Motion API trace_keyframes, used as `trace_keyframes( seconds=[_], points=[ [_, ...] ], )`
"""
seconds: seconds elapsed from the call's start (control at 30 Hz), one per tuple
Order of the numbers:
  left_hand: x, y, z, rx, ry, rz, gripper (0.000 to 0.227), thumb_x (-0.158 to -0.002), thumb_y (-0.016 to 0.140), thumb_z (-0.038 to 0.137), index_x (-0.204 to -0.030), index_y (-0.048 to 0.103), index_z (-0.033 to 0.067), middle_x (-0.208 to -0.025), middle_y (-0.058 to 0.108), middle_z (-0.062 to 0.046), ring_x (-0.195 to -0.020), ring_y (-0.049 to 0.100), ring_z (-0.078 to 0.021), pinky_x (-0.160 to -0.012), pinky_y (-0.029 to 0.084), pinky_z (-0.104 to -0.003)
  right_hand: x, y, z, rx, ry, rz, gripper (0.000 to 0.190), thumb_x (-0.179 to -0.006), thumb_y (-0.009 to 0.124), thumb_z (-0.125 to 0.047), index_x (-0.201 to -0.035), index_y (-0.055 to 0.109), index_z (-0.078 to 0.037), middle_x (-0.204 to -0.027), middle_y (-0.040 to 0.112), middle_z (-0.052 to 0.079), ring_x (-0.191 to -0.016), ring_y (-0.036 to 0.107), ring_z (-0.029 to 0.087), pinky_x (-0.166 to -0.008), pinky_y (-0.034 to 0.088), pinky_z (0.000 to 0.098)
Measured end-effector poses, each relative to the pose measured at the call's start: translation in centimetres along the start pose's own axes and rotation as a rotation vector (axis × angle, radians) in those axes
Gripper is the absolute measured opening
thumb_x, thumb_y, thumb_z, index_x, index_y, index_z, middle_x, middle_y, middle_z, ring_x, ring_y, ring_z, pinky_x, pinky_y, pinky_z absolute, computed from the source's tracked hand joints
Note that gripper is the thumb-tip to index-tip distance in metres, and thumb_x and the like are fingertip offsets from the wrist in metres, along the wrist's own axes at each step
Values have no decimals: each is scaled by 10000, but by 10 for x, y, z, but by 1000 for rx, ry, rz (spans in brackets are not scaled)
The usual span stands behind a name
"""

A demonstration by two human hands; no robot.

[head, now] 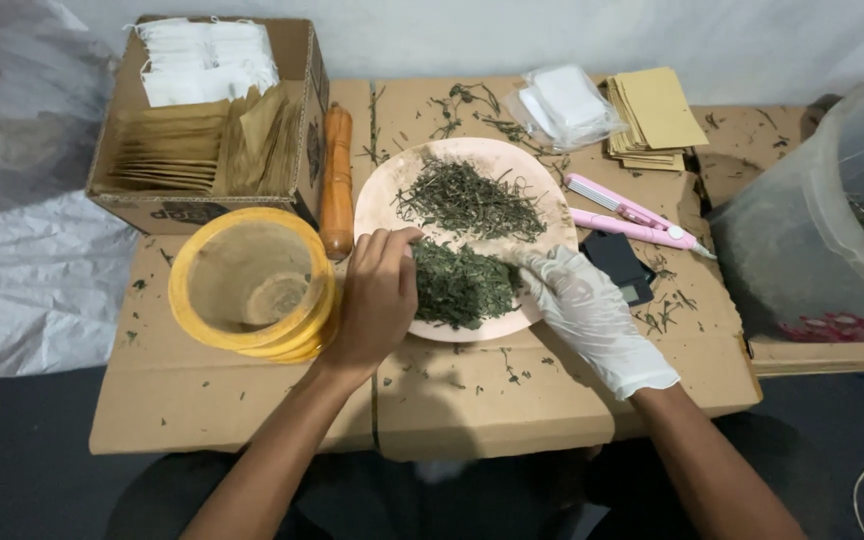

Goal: The person grinds dried leaves using a wooden mortar and pestle by hand, then uses a small piece of paper to scoop the ground leaves into a white filter bag.

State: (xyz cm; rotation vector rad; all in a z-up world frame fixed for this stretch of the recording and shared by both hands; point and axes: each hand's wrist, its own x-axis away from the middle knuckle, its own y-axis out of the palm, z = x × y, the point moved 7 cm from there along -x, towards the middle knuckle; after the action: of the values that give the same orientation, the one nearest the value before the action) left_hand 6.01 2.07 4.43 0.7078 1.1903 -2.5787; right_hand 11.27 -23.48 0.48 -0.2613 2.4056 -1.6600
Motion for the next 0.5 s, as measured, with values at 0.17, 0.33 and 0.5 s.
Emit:
trace_keyframes(
  seconds=[0.17,0.33,0.5],
  points=[
    [-2,-6,15,38,37,3,291,-1076,481,-27,-1248,691,79,-944,578,-69,-891,627,-325,-832,523,-433,2,-23,-22,65,10,14,345,-1042,677,-469,-1301,795,-273,-1260,753,87,-1194,743,356,-988,646,531],
    [-2,0,11,27,53,-18,266,-1095,487,43,-1260,687,104,-971,599,-87,-945,650,-352,-879,536,-464,4,-32,-29,45,-116,35,363,-1016,713,-473,-1329,780,-301,-1186,726,69,-1156,730,355,-895,674,511],
    [-1,-2,16,44,-14,-64,309,-1103,446,50,-1257,713,79,-947,598,-71,-904,639,-308,-846,529,-427,4,-56,-32,-13,-129,110,485,-987,738,-510,-1426,744,-303,-1263,678,74,-1181,701,337,-928,649,528]
  ],
)
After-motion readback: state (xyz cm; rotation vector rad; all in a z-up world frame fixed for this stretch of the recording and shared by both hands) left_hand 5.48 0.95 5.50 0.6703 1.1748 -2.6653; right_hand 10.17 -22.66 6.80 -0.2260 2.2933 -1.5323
